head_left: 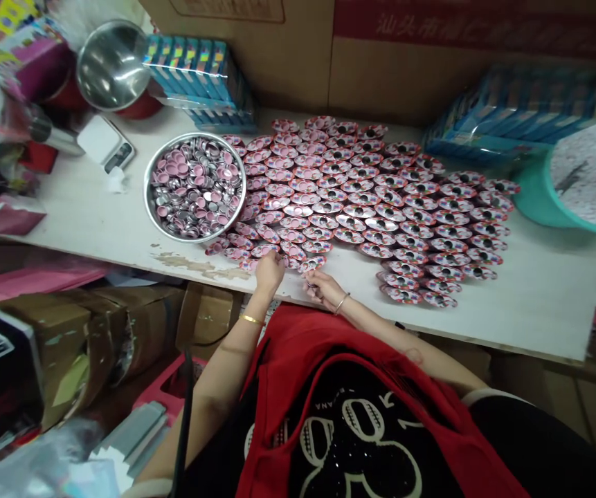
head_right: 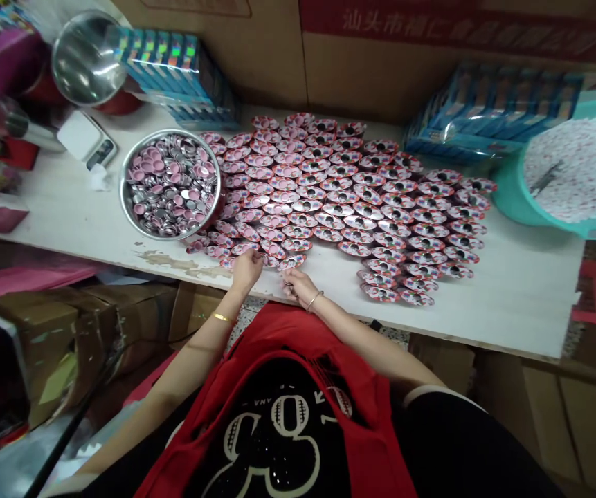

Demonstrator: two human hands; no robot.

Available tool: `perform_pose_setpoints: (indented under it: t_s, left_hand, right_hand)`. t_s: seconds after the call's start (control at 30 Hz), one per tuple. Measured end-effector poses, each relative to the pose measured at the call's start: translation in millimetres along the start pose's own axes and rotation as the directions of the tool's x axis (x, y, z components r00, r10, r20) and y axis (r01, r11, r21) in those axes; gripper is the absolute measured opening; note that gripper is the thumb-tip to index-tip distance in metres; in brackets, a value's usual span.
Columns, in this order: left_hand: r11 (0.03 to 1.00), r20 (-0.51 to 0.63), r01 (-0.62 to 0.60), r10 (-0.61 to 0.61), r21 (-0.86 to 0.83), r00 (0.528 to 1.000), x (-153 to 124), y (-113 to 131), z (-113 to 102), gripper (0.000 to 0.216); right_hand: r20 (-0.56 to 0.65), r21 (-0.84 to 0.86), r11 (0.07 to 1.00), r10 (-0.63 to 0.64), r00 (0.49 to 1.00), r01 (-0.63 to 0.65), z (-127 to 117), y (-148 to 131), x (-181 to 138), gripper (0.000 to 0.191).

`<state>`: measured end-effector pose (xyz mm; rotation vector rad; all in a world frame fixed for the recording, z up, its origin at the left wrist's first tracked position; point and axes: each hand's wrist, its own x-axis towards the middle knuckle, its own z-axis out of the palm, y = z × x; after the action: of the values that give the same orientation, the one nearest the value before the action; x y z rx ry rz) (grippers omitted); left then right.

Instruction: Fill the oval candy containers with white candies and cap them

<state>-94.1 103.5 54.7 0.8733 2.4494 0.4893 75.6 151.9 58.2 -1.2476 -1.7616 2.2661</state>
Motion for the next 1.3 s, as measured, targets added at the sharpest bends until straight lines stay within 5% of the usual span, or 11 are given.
perform_pose_setpoints:
  t_s: [0.13, 0.3, 0.43, 0.6, 0.77, 0.93, 1.0, 1.07, 1.13, 1.3]
  left_hand:
    - [0.996, 0.043, -0.051, 0.048, 0.071, 0.998, 4, -4, -4, 0.011]
    - [0.982, -0.013, -0.105, 0.108, 0.157, 0.994, 1, -7, -7, 0.026]
    - [0.96, -0.126, -0.087, 0.124, 0.265, 0.984, 3, -6, -9, 0.046]
    - [0.95, -0.038, -0.121, 0.137, 0.287, 0.99, 13, -3, -11, 0.052]
    - [0.932, 0.042, -0.183, 0.179, 0.312, 0.983, 16, 0, -10, 0.041]
    - [0.926, 0.022, -0.323, 0.325, 0.195, 0.945, 4, -11, -21, 0.031]
    - [0.854, 0.096, -0.519, 0.515, 0.02, 0.852, -10, -19, -24, 0.031]
    - [0.714, 0.172, -0.686, 0.7, -0.14, 0.693, -29, -24, -23, 0.036]
    - [0.642, 0.208, -0.745, 0.765, -0.181, 0.609, -46, -23, -18, 0.037]
    - [0.826, 0.283, -0.562, 0.55, -0.045, 0.786, -56, 3, 3, 0.021]
  right_hand:
    - [-0.052, -0.388, 0.92, -0.082, 0.995, 0.055, 15, -11, 7, 0.041]
    - [-0.016, -0.75, 0.662, -0.053, 0.998, 0.023, 34, -26, 19, 0.065]
    - [-0.018, -0.876, 0.48, 0.046, 0.999, -0.038, 45, -29, 26, 0.073]
    - [-0.035, -0.916, 0.393, 0.119, 0.992, -0.079, 54, -31, 34, 0.077]
    - [-0.077, -0.867, 0.485, 0.106, 0.991, -0.119, 62, -30, 38, 0.084]
    - [-0.181, -0.657, 0.746, -0.019, 0.983, -0.106, 52, -19, 22, 0.058]
    - [-0.227, -0.534, 0.841, -0.044, 0.973, -0.087, 48, -12, 12, 0.055]
    - [-0.254, -0.424, 0.903, -0.052, 0.966, -0.063, 47, -3, 4, 0.057]
    - [-0.262, -0.353, 0.935, -0.058, 0.963, -0.04, 47, 5, -2, 0.059]
    - [-0.268, -0.397, 0.916, -0.056, 0.962, -0.057, 27, 10, -11, 0.057]
